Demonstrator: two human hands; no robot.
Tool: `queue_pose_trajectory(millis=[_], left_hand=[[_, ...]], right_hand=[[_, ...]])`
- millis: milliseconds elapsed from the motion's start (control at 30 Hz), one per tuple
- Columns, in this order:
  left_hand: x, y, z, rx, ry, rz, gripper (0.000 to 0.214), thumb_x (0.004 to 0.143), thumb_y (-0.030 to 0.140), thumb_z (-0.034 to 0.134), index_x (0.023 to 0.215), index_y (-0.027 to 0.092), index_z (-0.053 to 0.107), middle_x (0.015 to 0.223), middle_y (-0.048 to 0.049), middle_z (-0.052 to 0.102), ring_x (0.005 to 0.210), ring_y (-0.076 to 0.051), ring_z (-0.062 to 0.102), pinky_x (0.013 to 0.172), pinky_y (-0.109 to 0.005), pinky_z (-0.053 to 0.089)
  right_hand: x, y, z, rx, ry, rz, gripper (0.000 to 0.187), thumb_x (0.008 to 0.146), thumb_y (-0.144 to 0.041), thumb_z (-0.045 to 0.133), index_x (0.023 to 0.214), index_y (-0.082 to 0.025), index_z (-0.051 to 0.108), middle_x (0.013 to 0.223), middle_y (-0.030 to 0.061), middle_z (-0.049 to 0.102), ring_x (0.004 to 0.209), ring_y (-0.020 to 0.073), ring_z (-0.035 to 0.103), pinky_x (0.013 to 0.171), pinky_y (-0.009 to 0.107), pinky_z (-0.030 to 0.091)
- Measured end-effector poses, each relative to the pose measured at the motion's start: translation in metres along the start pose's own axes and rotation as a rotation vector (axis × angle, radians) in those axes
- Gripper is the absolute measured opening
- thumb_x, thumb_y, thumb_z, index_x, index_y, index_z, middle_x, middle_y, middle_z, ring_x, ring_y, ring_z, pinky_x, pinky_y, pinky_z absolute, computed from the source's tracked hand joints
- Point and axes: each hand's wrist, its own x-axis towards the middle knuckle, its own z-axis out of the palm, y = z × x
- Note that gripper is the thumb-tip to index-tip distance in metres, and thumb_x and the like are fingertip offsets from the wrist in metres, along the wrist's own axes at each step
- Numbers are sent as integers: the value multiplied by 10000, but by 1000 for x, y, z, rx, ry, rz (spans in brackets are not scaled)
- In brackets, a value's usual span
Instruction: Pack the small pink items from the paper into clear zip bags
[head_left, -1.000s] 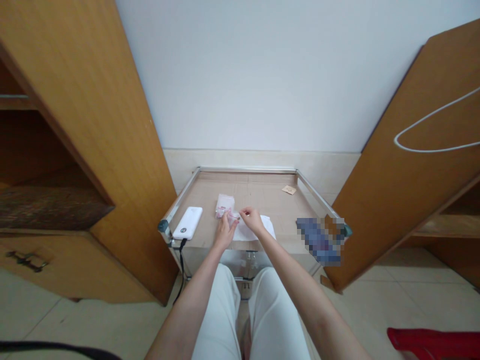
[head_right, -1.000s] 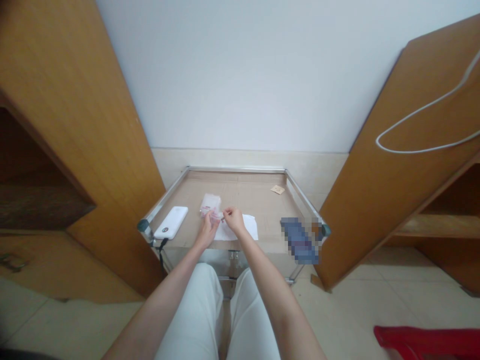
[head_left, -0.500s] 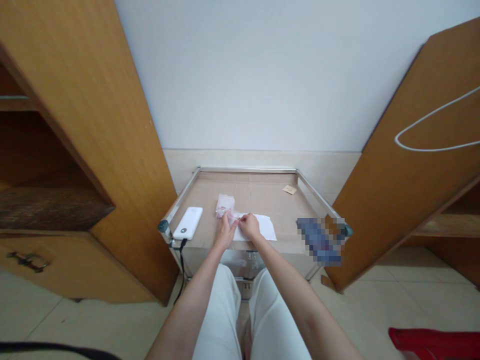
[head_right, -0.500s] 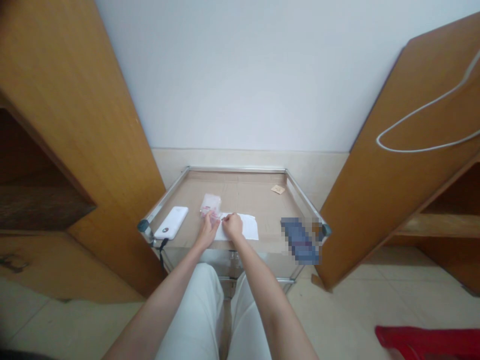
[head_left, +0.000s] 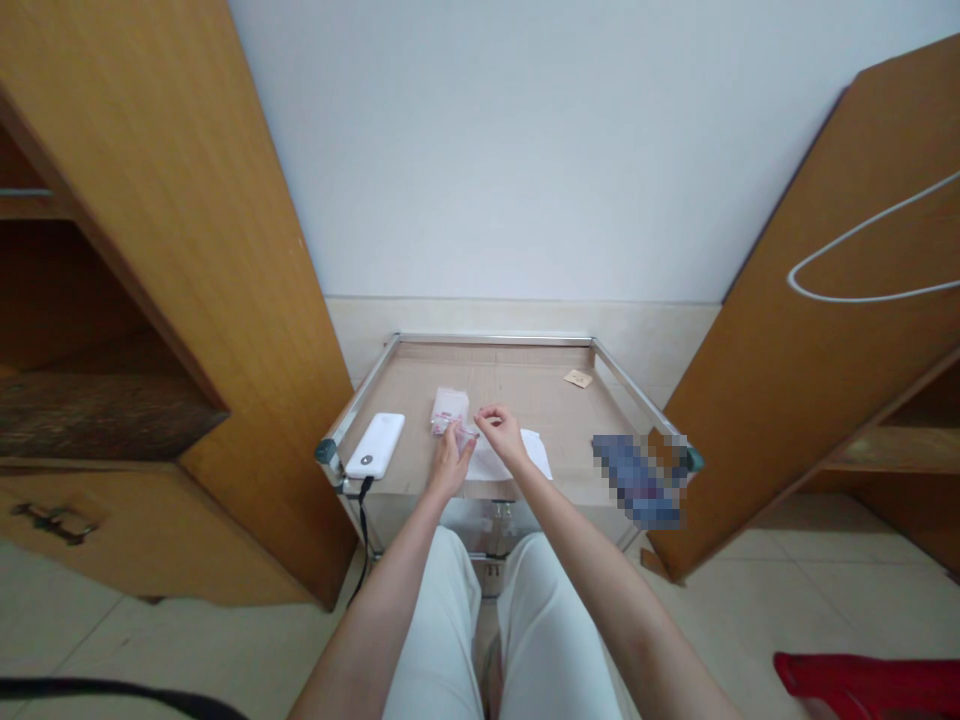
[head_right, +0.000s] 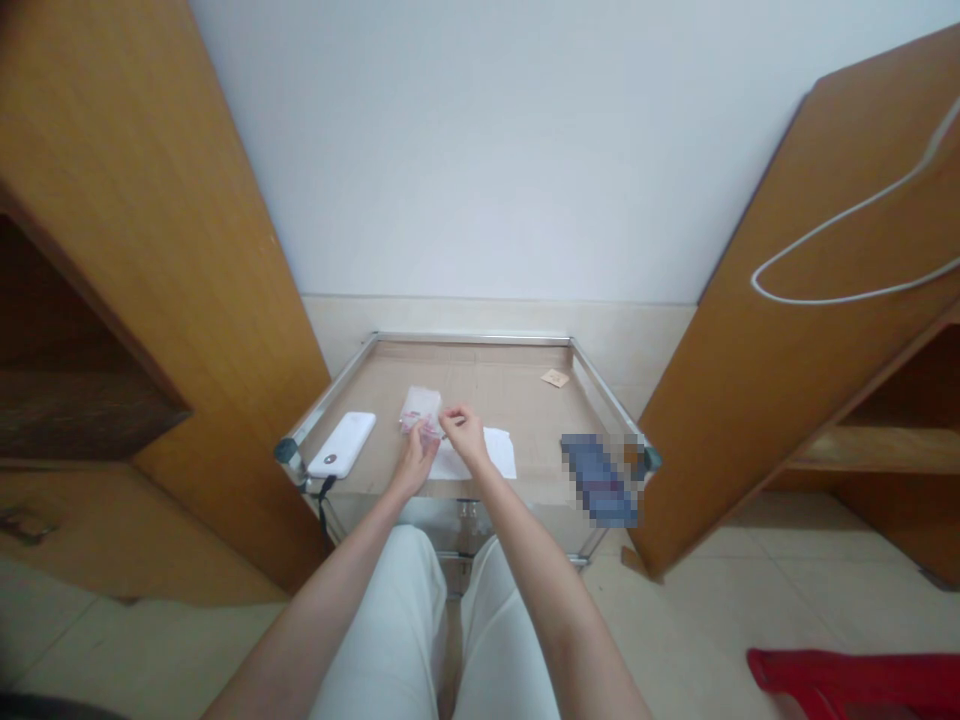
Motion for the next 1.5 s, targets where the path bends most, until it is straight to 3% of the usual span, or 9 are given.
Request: queue_pose_trajectory(millis=[167, 300, 367, 467, 633, 767, 1000, 1267, 1500], left_hand=[[0, 0, 0, 5, 6, -8, 498, 778, 419, 373, 1174, 125, 295, 1201, -171, 407, 1136, -225, 378, 932, -398, 305], [0, 0, -1, 1, -6, -3, 495, 779, 416, 374, 1170, 123, 294, 1186, -169, 421, 1118, -219, 396, 922, -387, 319], [0, -1, 0, 3, -5, -7, 491, 778, 411, 379, 1168, 124, 295, 1174, -168, 430, 1110, -221, 403, 914, -388, 327], [0, -3, 0, 7, 3, -4, 479, 777, 397, 386, 1166, 132, 294, 1172, -161, 430, 1112, -220, 399, 914, -389, 326], [1, -4, 1, 17, -5, 15, 477, 777, 388, 388, 1166, 131, 290, 1174, -159, 429, 1110, -216, 400, 918, -392, 322], [1, -2, 1, 28, 2, 19, 482, 777, 388, 386, 1164, 114, 299, 1173, -168, 430, 1116, -221, 394, 923, -388, 318], [0, 0, 1, 25, 1, 15, 485, 775, 391, 389, 1171, 124, 300, 1185, -161, 425, 1127, -218, 383, 931, -384, 310], [0, 1, 0, 6, -6, 0, 471, 771, 374, 404, 1163, 130, 308, 1159, -157, 445, 1105, -216, 406, 920, -384, 322], [0, 2, -1, 6, -3, -6, 475, 778, 386, 386, 1171, 132, 300, 1195, -158, 418, 1125, -213, 388, 937, -382, 305]], right_hand=[[6, 3, -3, -34, -243, -93, 119, 663, -245, 547, 614, -151, 601, 838, 62, 591, 831, 149, 533, 657, 249, 420], [11, 12, -4, -77, -180, -78, 171, 727, -245, 480, 722, -146, 620, 834, 69, 608, 818, 152, 545, 696, 269, 426], [11, 17, -3, -172, -171, -57, 197, 741, -187, 444, 828, -138, 614, 887, 79, 613, 858, 154, 543, 762, 282, 411], [6, 23, -1, -343, -292, -50, 287, 724, -91, 417, 953, -136, 583, 1028, 91, 583, 960, 154, 511, 842, 277, 364], [-4, 24, 2, -648, -474, -96, 258, 744, -93, 401, 894, -142, 606, 1002, 97, 597, 921, 174, 520, 785, 258, 360], [-7, 20, 3, -797, -440, -115, 232, 760, -105, 396, 853, -114, 608, 929, 121, 610, 868, 185, 525, 746, 248, 348], [-7, 22, 7, -848, -358, -105, 202, 778, -123, 387, 817, -107, 584, 874, 119, 594, 803, 176, 515, 688, 238, 335], [-5, 33, 8, -802, -335, -88, 155, 755, -115, 421, 781, -107, 574, 856, 124, 580, 790, 171, 503, 688, 237, 336], [-6, 38, 10, -596, -204, -9, 84, 701, -99, 461, 698, -130, 538, 785, 96, 572, 752, 160, 501, 687, 245, 350]])
